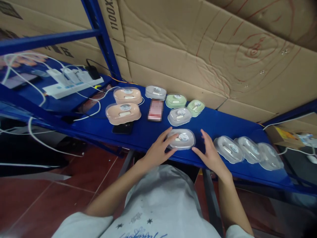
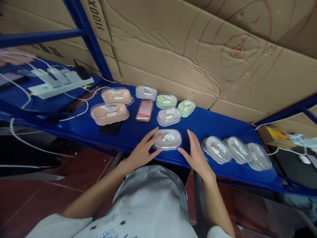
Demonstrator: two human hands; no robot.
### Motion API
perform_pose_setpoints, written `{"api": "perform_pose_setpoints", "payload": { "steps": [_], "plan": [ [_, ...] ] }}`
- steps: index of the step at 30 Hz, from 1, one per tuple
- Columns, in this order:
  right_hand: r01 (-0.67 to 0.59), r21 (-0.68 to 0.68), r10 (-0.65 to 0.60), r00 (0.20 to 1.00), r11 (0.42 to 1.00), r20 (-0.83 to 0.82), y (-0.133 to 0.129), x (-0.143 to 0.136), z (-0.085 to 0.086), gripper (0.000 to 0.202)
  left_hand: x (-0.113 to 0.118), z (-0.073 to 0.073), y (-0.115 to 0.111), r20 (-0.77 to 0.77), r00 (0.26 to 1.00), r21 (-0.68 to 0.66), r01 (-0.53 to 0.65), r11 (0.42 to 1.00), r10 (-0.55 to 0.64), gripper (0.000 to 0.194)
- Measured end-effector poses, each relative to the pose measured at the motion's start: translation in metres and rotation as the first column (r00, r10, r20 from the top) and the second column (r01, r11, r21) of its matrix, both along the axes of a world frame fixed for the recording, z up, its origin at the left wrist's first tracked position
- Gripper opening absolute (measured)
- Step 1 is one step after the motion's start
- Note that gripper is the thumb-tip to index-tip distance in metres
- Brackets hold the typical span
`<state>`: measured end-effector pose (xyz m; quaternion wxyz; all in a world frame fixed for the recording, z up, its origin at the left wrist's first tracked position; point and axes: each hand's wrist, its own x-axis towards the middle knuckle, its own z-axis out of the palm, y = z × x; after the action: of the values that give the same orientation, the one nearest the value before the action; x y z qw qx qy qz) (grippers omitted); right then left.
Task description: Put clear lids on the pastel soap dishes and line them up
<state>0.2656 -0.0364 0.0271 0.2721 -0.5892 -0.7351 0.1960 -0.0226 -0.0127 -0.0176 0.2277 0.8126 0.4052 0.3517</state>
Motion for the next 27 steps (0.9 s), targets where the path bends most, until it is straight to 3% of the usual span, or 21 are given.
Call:
{"api": "perform_pose_setpoints", "payload": {
  "steps": [3,5,11,18,27],
  "plan": [
    [-0.235,-0.026,0.235,0.972,0.972,0.01,0.007,-0.007,-0.011,0.071,-0.002,0.002,0.0,0.0,1.0,-0.054,0.019,0.998,-0.019,0.075],
    [-0.286,-0.018,0.286,0.958,0.958,-0.017,0.013,-0.011,-0.019,0.063,-0.003,0.003,0.002,0.026,1.0,-0.075,0.016,0.997,-0.014,0.08],
    [-0.189,0.093,0.194,0.979,0.978,-0.057,0.017,-0.012,-0.031,0.063,-0.003,-0.001,0.005,0.099,0.995,-0.031,-0.023,0.999,0.026,0.062],
    [-0.257,0.15,0.261,0.965,0.955,-0.007,0.011,-0.014,-0.027,0.059,-0.005,-0.005,0.007,0.1,0.995,-0.016,-0.011,1.0,0.013,0.069],
    [-0.261,0.185,0.27,0.963,0.948,-0.024,0.014,-0.014,-0.029,0.06,-0.004,-0.006,0.007,0.118,0.992,-0.044,-0.03,0.999,0.036,0.054]
  ]
}}
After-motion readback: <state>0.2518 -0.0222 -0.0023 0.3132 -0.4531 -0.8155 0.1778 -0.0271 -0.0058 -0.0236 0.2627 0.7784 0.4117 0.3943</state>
